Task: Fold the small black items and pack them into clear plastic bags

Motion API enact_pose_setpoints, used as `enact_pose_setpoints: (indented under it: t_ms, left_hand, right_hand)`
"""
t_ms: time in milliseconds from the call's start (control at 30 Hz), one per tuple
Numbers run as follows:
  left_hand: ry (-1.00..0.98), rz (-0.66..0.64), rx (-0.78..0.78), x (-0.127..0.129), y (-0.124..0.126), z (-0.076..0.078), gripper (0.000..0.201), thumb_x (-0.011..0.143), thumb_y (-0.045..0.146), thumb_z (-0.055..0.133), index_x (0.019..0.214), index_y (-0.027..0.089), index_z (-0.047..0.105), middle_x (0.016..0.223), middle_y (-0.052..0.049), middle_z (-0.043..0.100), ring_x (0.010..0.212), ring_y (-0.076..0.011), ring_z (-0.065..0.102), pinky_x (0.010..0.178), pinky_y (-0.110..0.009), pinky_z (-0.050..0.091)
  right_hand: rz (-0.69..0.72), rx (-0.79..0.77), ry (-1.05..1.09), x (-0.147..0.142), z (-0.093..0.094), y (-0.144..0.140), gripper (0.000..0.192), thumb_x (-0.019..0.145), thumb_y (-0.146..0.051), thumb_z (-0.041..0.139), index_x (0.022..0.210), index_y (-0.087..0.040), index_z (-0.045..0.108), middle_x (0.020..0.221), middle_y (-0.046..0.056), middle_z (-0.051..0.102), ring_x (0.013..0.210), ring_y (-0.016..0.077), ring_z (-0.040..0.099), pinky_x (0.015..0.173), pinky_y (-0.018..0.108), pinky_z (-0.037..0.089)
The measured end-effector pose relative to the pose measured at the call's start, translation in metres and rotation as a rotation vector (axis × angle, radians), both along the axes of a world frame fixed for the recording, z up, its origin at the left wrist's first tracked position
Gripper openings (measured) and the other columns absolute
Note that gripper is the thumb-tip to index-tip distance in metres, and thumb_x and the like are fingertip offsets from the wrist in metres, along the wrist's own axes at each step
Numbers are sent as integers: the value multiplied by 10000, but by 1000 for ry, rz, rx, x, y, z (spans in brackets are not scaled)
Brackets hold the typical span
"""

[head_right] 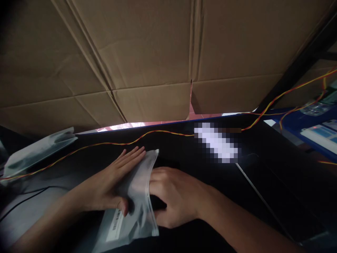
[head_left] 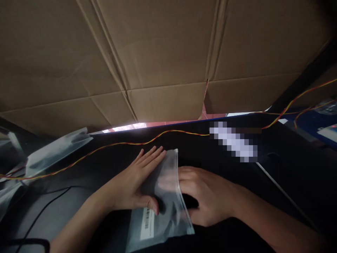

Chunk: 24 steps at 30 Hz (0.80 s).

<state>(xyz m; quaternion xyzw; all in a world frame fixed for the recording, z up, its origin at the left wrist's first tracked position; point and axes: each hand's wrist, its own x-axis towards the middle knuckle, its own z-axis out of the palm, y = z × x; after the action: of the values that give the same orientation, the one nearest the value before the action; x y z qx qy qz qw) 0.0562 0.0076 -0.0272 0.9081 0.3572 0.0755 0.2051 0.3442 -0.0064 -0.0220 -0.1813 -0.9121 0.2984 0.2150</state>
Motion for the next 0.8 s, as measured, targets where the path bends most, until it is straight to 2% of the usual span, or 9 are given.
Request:
enact_pose_setpoints:
  t_ms: [100, 200, 267, 367, 467, 533, 667, 800]
  left_hand:
    - [56, -13, -49, -4, 3, -1, 1403, 743, 890, 785, 1771, 365, -13, 1849, -163, 117, 1692, -481, 126, 1327, -790, 62]
    - [54, -29, -63, -1, 2, -2, 1406, 752, 865, 803, 1769, 363, -29, 1844, -163, 133, 1692, -475, 128, 1328, -787, 12]
    - [49, -31, -73, 0, 1, -2, 1402, 760, 853, 810, 1767, 364, -36, 1842, -162, 140, 1692, -470, 139, 1327, -786, -9]
    - [50, -29, -96, -1, 0, 1, 1399, 763, 827, 835, 1769, 361, -18, 1841, -160, 151, 1691, -469, 144, 1326, -786, -15]
    - [47, -46, -116, -2, -1, 4, 1419, 732, 808, 875, 1771, 366, 14, 1841, -154, 170, 1689, -471, 157, 1322, -793, -15]
    - [33, -66, -116, -1, -1, 6, 1451, 703, 806, 896, 1770, 371, 15, 1836, -152, 197, 1685, -472, 180, 1318, -798, -26]
    - [3, -96, -102, 3, -4, 8, 1476, 678, 784, 926, 1770, 375, 22, 1825, -149, 243, 1675, -473, 226, 1324, -784, -55]
    - [29, -76, -78, 2, -6, 13, 1378, 744, 712, 928, 1768, 396, 62, 1836, -112, 215, 1689, -454, 177, 1337, -755, -66]
  right_hand:
    - [-119, 49, -57, 5, 5, 3, 383, 888, -405, 886, 1180, -190, 764, 1229, 94, 750, 1241, 300, 665, 1118, 473, 511]
    - [-262, 75, -128, 3, 4, 1, 335, 901, -376, 869, 1152, -179, 770, 1263, 109, 735, 1257, 313, 647, 1116, 494, 506]
    - [-238, 76, -134, 0, 0, -1, 312, 906, -363, 854, 1133, -164, 773, 1291, 124, 733, 1318, 320, 629, 1177, 492, 473]
    - [-57, 69, -89, -1, -6, -1, 304, 943, -389, 816, 1150, -171, 773, 1293, 116, 755, 1366, 297, 626, 1265, 469, 398]
    - [93, 64, -12, -4, -11, -2, 315, 989, -398, 756, 1217, -180, 754, 1230, 93, 788, 1264, 266, 688, 1237, 446, 432]
    - [132, 61, 5, -7, -15, -4, 314, 979, -370, 748, 1229, -179, 739, 1182, 87, 797, 1192, 264, 712, 1173, 433, 487]
    - [75, 55, -16, -17, -20, -13, 290, 895, -325, 778, 1139, -178, 723, 1103, 96, 788, 1098, 287, 730, 1110, 448, 528]
    - [-92, 21, 37, -26, -18, -23, 280, 941, -316, 715, 1195, -204, 683, 1195, 110, 774, 1232, 309, 689, 1218, 495, 448]
